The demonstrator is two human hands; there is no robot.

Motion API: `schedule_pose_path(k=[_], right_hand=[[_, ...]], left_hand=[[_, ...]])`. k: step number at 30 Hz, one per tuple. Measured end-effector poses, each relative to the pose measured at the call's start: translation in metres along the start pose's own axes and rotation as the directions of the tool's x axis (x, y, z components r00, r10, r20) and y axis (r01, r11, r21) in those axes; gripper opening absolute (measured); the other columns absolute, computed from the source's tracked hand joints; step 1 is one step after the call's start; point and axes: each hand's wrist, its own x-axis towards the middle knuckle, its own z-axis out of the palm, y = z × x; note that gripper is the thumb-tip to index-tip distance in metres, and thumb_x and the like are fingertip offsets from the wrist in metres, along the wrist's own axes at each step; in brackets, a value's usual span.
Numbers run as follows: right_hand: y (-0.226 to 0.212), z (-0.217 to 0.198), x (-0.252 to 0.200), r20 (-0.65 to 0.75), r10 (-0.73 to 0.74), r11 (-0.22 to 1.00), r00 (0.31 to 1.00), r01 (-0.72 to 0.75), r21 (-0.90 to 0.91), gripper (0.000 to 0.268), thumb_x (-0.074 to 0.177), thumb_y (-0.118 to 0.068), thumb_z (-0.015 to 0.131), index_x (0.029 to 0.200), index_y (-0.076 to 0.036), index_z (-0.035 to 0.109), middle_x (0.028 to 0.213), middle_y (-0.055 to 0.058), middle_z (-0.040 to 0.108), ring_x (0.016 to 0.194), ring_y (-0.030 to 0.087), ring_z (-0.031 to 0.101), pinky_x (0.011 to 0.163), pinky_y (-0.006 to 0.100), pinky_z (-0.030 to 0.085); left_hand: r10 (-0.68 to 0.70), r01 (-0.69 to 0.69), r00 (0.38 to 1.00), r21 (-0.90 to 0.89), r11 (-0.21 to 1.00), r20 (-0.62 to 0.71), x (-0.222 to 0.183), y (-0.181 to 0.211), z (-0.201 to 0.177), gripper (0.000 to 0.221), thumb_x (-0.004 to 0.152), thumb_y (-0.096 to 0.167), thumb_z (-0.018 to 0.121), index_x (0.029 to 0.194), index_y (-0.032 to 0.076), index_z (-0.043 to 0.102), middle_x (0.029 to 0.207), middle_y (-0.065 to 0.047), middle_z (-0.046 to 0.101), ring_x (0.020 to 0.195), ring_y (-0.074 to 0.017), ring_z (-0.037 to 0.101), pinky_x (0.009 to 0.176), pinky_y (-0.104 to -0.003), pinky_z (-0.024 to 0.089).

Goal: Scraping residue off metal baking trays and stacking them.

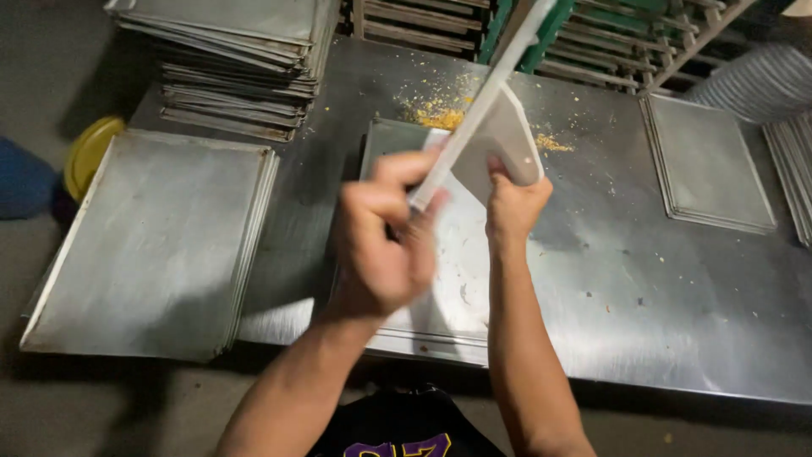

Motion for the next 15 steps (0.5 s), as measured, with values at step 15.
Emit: schedule_pose_path(k=[15], right_hand=[[0.052,-0.251,-0.069,-0.140,0.214,0.976,0.967,-0.217,-0.007,0.050,0.086,0.010,0.080,0.134,0.003,0.065,0.126,0.011,0.071,0.112,0.023,0.070,0.102,0.037,0.056]], left_hand=[[-0.368,0.433,0.241,-0.240,0.869,-0.898,-0.245,-0.009,-0.369,0.033,0.110,0.028,0.060,0.127,0.006,0.043,0.132,-0.019,0.056,0.123,-0.0340,0.063,0.100,-0.057,0.055]])
